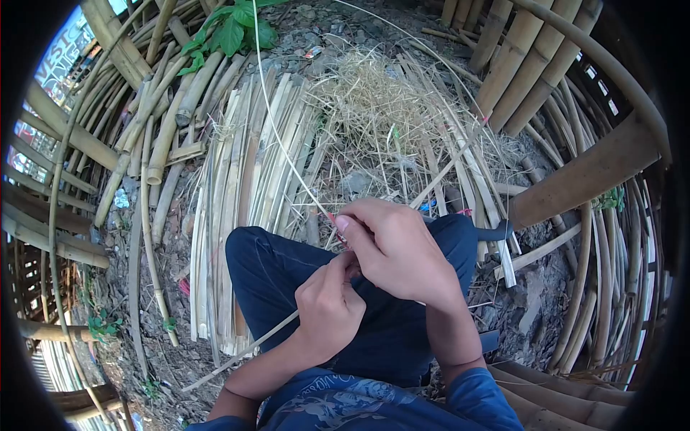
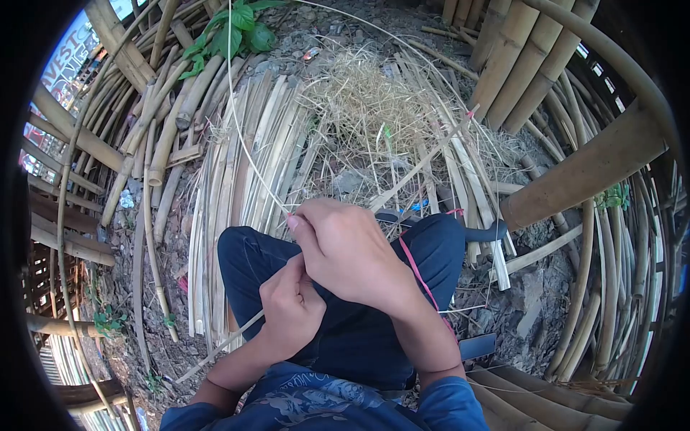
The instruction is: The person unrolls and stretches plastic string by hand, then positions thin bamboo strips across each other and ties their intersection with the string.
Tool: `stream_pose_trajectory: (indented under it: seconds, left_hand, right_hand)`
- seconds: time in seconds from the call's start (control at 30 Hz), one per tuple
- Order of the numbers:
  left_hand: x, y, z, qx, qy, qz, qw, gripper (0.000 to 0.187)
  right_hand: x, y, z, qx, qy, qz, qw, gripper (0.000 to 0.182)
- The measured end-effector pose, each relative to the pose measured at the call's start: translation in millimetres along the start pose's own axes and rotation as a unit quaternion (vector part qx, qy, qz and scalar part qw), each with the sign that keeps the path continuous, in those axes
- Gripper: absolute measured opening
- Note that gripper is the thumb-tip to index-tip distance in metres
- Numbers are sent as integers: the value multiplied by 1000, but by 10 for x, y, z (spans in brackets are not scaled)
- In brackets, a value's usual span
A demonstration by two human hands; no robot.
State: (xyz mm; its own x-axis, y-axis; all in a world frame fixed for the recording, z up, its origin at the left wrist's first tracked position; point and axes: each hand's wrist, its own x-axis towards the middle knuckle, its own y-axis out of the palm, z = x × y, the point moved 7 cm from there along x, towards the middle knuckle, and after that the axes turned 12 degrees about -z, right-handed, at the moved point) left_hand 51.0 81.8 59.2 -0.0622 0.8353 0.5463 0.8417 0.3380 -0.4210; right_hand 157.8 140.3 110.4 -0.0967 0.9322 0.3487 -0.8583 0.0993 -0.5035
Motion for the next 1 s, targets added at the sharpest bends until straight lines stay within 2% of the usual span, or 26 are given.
stream_pose_trajectory:
  seconds: [0.03, 0.07, 0.1, 0.13, 0.2, 0.27, 0.33, 0.37, 0.4, 0.43, 0.47, 0.5, 0.53, 0.6, 0.63, 0.7, 0.73, 0.8, 0.83, 0.87, 0.93, 0.97, 1.0]
  left_hand:
    - [-8, 4, 23, 1, -1, 0, 1000, 36]
    - [-7, 3, 68, -17, -16, -4, 1000, 36]
    - [-11, -6, 104, -35, -32, -8, 999, 36]
    - [0, -24, 110, -33, -33, -9, 999, 36]
    - [62, -57, 164, -48, -77, -4, 996, 35]
    - [131, -124, 174, -45, -74, -3, 996, 32]
    - [117, -175, 278, -141, -214, 0, 967, 16]
    - [114, -204, 281, -164, -256, 0, 952, 16]
    - [119, -245, 264, -160, -256, 4, 953, 16]
    - [104, -273, 256, -173, -265, 22, 948, 16]
    - [90, -287, 254, -187, -272, 40, 943, 16]
    - [63, -292, 251, -225, -286, 54, 930, 17]
    - [58, -326, 244, -221, -287, 60, 930, 17]
    - [1, -313, 284, -218, -352, 85, 906, 15]
    - [-13, -304, 290, -218, -353, 86, 906, 15]
    - [-34, -269, 327, -243, -364, 80, 895, 14]
    - [-33, -266, 338, -242, -364, 80, 896, 14]
    - [7, -296, 395, -232, -369, 46, 899, 15]
    - [-2, -276, 434, -233, -368, 43, 899, 15]
    - [-18, -266, 485, -232, -364, 29, 901, 14]
    - [-31, -260, 509, -233, -361, 18, 903, 13]
    - [-50, -256, 514, -222, -376, 25, 899, 13]
    - [-58, -252, 517, -211, -388, 33, 896, 13]
  right_hand:
    - [-9, -11, -15, 1, 0, 1, 1000, 17]
    - [-12, -192, 129, -104, -129, -127, 978, 16]
    - [-101, -306, 298, -205, -251, -249, 913, 16]
    - [-181, -281, 322, -202, -251, -248, 913, 16]
    - [-611, -380, 392, -66, -224, -348, 908, 12]
    - [-1089, -88, 259, 170, -224, -276, 919, 11]
    - [-1291, 372, 62, 229, -178, -179, 940, 15]
    - [-1342, 595, -196, 218, -78, -172, 958, 19]
    - [-1335, 752, -368, 205, 22, -163, 965, 23]
    - [-1339, 902, -609, 212, 165, -136, 954, 26]
    - [-1388, 1079, -859, 400, 312, -202, 838, 24]
    - [-1318, 1079, -962, 395, 331, -199, 834, 21]
    - [-1201, 1008, -967, 398, 289, -249, 834, 23]
    - [-1013, 790, -855, 311, 125, -290, 897, 30]
    - [-964, 727, -857, 310, 126, -290, 897, 30]
    - [-788, 776, -625, 434, 89, -113, 889, 37]
    - [-797, 785, -649, 434, 88, -113, 889, 37]
    - [-810, 948, -708, 592, 147, -41, 791, 46]
    - [-836, 980, -771, 597, 195, -54, 776, 49]
    - [-839, 980, -762, 597, 196, -52, 777, 49]
    - [-880, 1055, -753, 599, 259, -13, 758, 49]
    - [-878, 1057, -747, 597, 274, -31, 753, 36]
    - [-883, 1037, -778, 597, 274, -33, 753, 36]
